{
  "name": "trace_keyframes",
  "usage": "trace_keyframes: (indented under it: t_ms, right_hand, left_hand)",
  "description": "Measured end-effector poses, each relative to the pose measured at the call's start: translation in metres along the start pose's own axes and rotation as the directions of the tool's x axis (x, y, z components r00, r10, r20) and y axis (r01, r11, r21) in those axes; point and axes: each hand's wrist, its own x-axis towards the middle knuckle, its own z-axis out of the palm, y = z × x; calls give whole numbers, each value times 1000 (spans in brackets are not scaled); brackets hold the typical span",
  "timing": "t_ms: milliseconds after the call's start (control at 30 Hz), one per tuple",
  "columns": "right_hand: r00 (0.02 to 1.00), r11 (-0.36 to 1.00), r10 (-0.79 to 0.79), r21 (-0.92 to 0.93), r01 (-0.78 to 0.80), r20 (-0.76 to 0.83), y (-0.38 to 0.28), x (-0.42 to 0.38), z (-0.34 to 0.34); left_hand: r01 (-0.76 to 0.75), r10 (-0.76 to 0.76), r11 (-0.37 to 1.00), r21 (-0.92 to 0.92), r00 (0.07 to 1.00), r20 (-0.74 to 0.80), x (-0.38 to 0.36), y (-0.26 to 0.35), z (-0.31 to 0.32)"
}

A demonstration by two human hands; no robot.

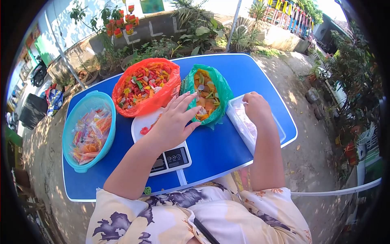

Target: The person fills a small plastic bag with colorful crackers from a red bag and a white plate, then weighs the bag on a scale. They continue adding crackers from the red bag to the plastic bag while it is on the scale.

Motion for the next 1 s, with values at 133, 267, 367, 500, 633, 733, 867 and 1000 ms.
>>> trace_keyframes:
  t_ms: [133, 267, 367, 500, 633, 733, 867, 1000]
  right_hand:
    - [942, 946, 251, -262, -190, 223, 17, 3, 31]
    - [889, 945, 266, -282, -165, 372, -3, 11, 7]
    - [948, 964, 204, -221, -151, 245, 7, 11, 8]
    - [975, 974, 156, -190, -125, 157, 9, -2, 5]
    - [956, 964, 171, -239, -113, 238, 8, -3, 22]
    - [946, 966, 172, -234, -108, 273, 9, 6, 20]
    - [972, 979, 135, -176, -102, 191, 10, 9, 13]
    - [991, 997, 76, -16, -78, -112, -2, -4, -4]
  left_hand:
    - [-59, 59, 998, 1, 998, 24, 18, 12, 17]
    - [-81, 81, 997, -14, 996, 33, 25, 16, 29]
    - [-72, 73, 997, -28, 997, 34, 24, 14, 33]
    - [-45, 46, 999, -10, 998, 41, 20, 11, 38]
    - [-40, 41, 999, -18, 997, 60, 20, 14, 43]
    - [-40, 41, 999, -19, 997, 59, 22, 18, 45]
    - [-31, 32, 999, -5, 998, 56, 25, 20, 44]
    - [-15, 15, 1000, 4, 999, 30, 26, 21, 45]
